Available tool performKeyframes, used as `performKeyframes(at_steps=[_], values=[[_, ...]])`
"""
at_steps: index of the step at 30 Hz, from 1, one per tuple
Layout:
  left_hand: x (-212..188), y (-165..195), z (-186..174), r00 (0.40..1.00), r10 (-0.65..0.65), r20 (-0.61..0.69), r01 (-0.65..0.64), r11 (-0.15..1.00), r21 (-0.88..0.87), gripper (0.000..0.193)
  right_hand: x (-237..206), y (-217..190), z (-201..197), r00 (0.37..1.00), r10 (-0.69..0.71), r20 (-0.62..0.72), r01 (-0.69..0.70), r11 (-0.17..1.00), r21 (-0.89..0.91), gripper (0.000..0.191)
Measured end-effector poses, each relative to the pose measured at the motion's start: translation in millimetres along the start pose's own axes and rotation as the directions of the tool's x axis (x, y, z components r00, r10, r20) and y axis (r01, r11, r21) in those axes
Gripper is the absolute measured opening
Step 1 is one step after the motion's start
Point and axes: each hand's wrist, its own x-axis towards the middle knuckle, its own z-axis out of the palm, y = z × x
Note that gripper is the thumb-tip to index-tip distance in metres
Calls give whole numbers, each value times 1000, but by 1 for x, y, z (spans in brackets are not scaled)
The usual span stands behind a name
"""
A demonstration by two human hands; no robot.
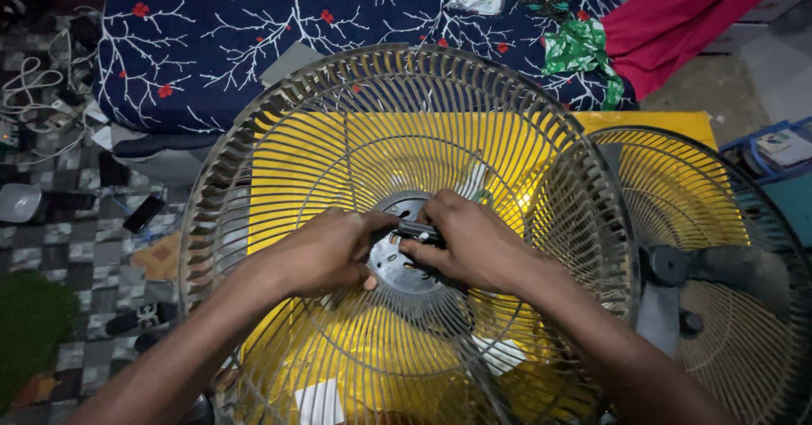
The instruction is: The person uses a screwdriver to remove the central nut from the front grille of an electric fan, detaches the grille, and then reattaches it by tightening the nut back onto the motor shaft.
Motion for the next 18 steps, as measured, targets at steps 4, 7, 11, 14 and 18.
performKeyframes(at_steps=[4,7,11,14,18], values=[[-2,2,0,1000,-22,-5,22,1000,20,85,0,-4,-3,1000,-4,6,4,1000,-10,49],[-2,4,-1,1000,-28,-8,28,1000,-5,85,0,-8,-5,992,103,68,-102,994,-25,50],[-2,5,-2,998,-55,4,55,998,16,85,-1,-10,-7,997,63,41,-63,998,-12,49],[-3,5,-2,999,-42,-10,42,999,-19,85,-1,-7,-5,999,34,30,-33,999,-22,49],[-3,4,-2,999,-22,-25,23,999,25,88,1,-3,-1,999,-32,3,32,999,-29,49]])
